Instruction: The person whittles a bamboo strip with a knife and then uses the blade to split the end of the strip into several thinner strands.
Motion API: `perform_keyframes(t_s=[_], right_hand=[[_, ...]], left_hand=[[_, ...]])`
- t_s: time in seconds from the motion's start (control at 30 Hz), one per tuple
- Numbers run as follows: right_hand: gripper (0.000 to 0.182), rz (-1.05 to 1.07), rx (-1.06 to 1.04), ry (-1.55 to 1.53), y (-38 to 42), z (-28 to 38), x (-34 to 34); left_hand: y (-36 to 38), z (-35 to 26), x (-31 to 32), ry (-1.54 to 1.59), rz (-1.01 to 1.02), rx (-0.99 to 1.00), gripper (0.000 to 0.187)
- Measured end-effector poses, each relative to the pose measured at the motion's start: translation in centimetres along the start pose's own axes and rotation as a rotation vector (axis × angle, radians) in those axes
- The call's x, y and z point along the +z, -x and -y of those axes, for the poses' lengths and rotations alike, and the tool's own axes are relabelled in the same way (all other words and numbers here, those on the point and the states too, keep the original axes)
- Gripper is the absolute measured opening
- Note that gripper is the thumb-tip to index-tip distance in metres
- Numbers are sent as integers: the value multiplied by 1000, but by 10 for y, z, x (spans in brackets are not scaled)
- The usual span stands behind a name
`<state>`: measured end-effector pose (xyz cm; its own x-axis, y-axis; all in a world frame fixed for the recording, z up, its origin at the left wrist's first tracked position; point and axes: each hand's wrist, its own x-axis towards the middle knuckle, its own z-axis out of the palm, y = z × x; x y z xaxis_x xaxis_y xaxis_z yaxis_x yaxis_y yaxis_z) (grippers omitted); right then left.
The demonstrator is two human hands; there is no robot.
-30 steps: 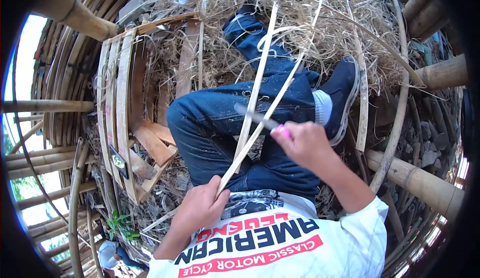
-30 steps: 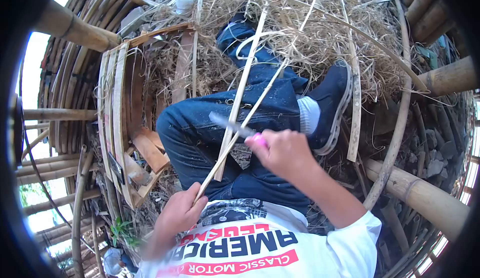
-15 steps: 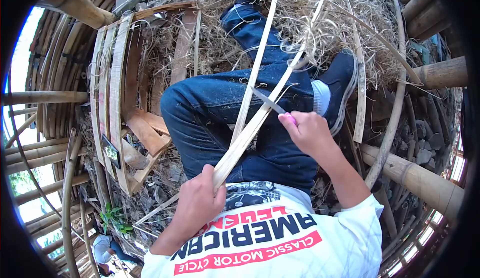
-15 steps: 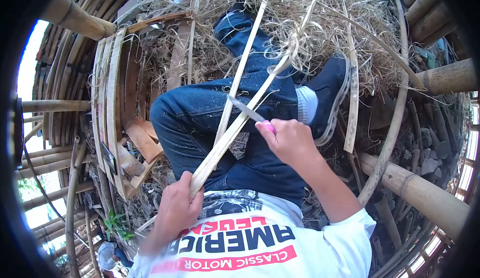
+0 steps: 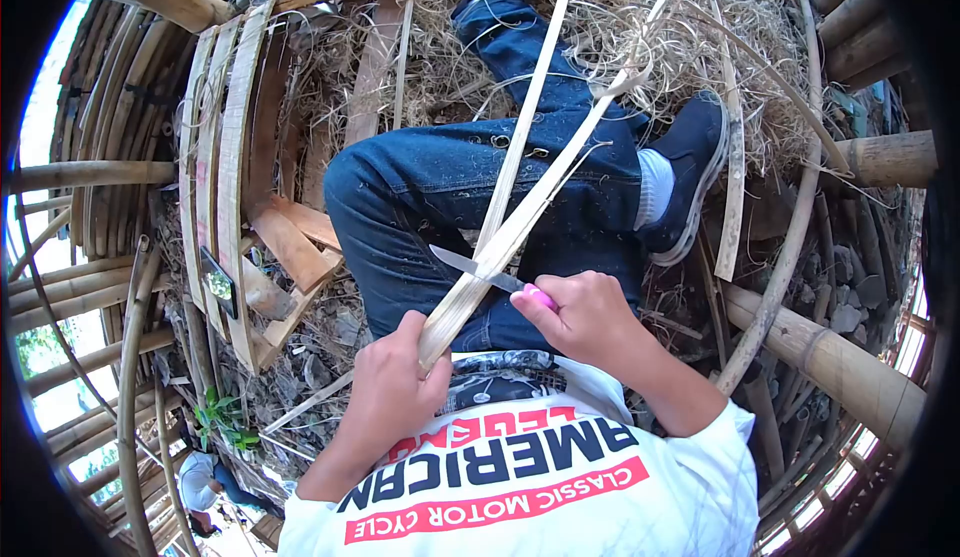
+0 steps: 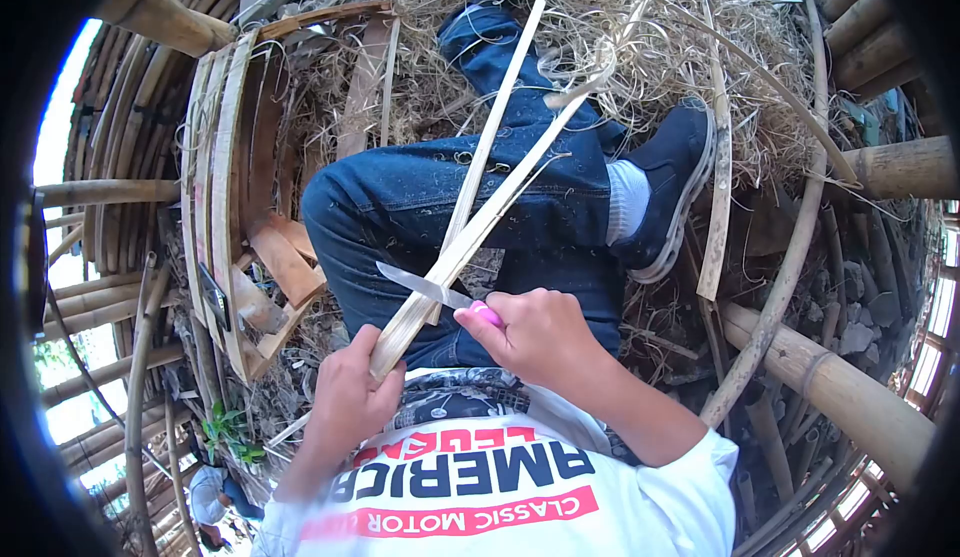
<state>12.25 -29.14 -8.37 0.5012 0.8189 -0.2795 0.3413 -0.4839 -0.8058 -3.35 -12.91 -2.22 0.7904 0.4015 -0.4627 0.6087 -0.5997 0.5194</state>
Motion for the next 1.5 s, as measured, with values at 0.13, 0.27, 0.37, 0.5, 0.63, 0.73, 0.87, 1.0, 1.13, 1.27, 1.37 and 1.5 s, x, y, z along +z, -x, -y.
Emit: perform_keyframes(t_s=[0.13,0.27,0.37,0.5,0.63,0.73,0.87,1.0,1.13,1.27,1.37,1.5], right_hand=[[47,-36,27,-40,5,3,8],[47,-62,47,-17,6,1,10],[46,-66,46,4,7,2,8],[46,-111,27,17,6,2,8],[46,-115,3,20,6,4,12],[45,-101,-46,31,4,7,13],[43,-106,-90,60,-1,10,13],[42,-120,-78,65,-5,10,13],[44,-142,30,47,-11,3,10],[45,-146,36,59,-10,3,8],[46,-121,-78,136,-7,7,10],[47,-196,15,81,-21,-9,10]], left_hand=[[-3,6,-2,110,71,-31,22],[-9,16,-4,339,186,-155,32],[-18,20,-7,704,391,-254,23],[-20,20,-11,1014,589,-370,20],[-19,33,-5,1195,762,-403,32],[-17,35,0,1137,774,-411,27],[-7,9,-1,393,294,-68,20],[-3,5,-1,309,231,-77,17],[-2,4,2,292,205,-100,13],[-3,2,-1,270,205,-90,12],[-2,0,-4,303,207,-47,13],[0,-2,-2,238,191,-63,13]])
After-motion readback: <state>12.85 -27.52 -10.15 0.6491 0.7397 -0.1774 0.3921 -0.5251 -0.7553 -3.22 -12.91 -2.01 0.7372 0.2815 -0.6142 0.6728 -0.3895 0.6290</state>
